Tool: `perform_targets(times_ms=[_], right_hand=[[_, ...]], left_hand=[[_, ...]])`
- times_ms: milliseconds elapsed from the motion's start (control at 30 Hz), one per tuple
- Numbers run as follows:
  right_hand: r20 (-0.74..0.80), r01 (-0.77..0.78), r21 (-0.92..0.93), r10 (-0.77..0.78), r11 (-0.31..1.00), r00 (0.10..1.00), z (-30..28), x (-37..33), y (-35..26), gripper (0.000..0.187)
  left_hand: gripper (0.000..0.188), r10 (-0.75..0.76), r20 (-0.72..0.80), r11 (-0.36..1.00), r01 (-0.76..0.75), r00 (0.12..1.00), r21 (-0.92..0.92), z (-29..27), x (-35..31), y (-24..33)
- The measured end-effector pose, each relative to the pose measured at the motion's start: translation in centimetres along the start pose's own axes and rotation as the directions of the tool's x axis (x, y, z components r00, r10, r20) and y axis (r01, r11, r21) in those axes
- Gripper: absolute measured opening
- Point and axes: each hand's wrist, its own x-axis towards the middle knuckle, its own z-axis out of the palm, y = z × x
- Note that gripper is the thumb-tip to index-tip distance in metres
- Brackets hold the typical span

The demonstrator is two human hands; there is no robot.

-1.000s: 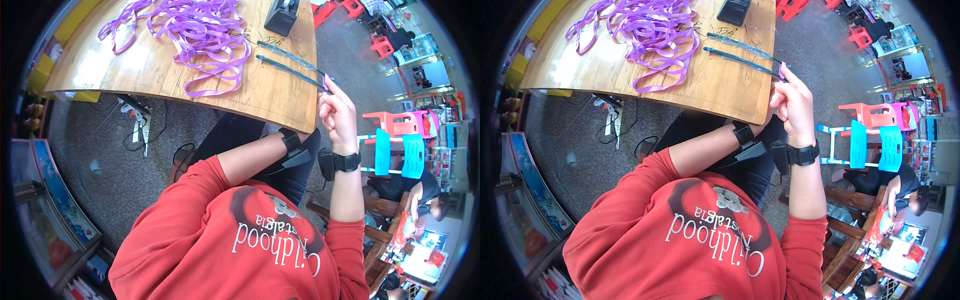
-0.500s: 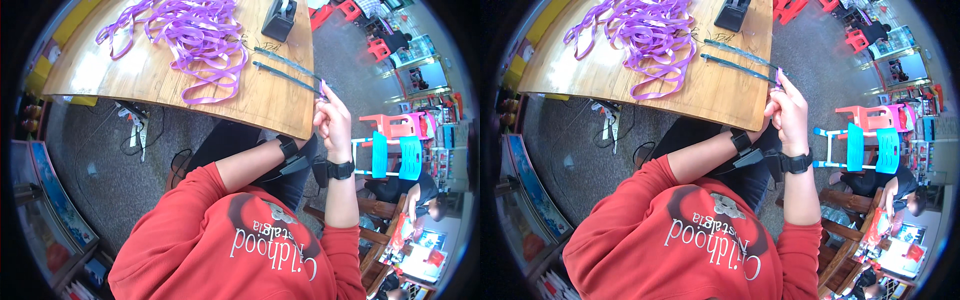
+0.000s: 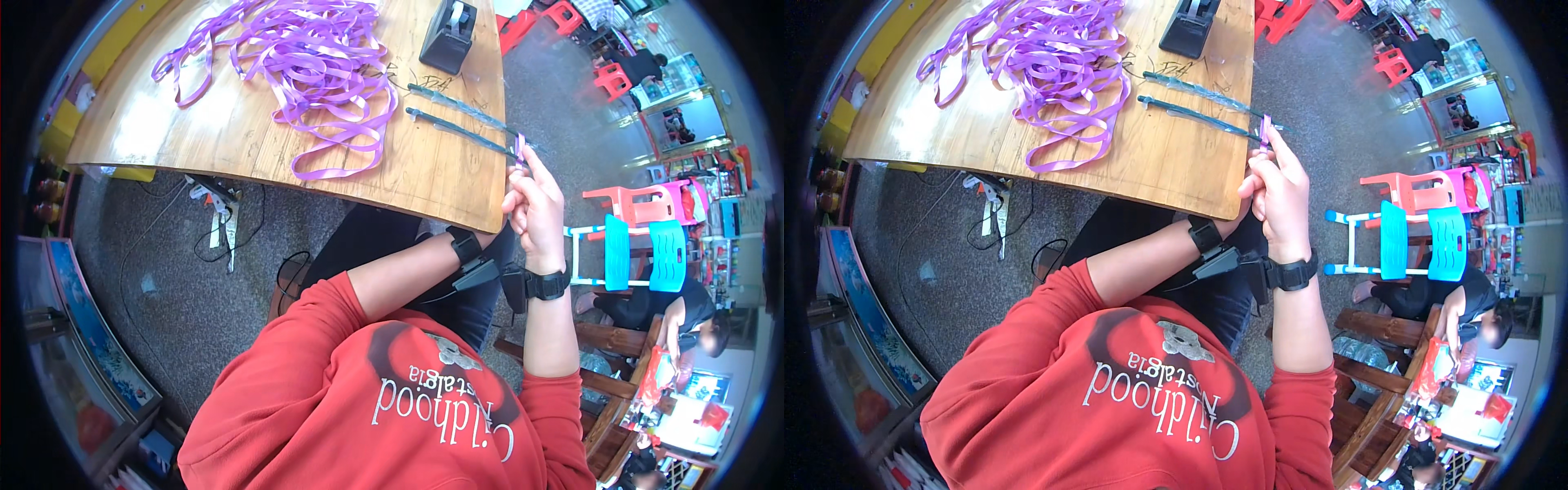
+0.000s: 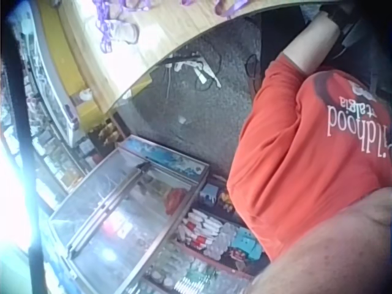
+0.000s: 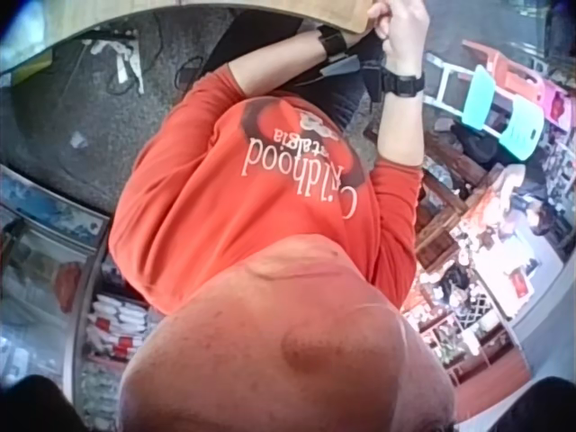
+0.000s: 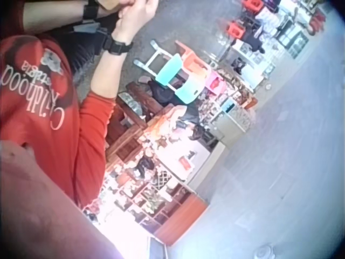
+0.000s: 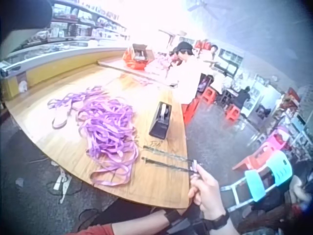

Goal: Measuring and preparing lengths of purple fabric straps using a ruler on a workbench.

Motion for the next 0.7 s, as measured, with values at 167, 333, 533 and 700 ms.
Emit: perform_targets(times_ms=[167, 333, 533, 700], right_hand=[[0.033, 0.023, 0.001, -0.023, 1.0, 0.999, 0.2, -0.2, -0.1, 0.061], [0.032, 0.034, -0.053, -0.032, 0.998, 0.999, 0.2, 0.2, -0.1, 0.061], [0.072, 0.058, -0.171, -0.046, 0.984, 0.996, -0.2, 0.8, -0.3, 0.064], [0.072, 0.072, -0.322, -0.052, 0.944, 0.996, -0.6, 1.0, -0.5, 0.064]], left_hand=[[0.031, -0.051, -0.018, 0.983, 0.047, 0.999, -0.177, 0.3, -0.1, 0.0], [0.032, 0.044, 0.003, 0.997, -0.043, 0.999, -0.059, -0.1, -0.3, -0.3], [0.038, 0.168, 0.334, 0.982, -0.189, 0.927, 0.031, -2.4, 0.2, -0.6], [0.039, 0.137, 0.292, 0.979, -0.175, 0.947, 0.109, -2.6, -0.3, -0.2]])
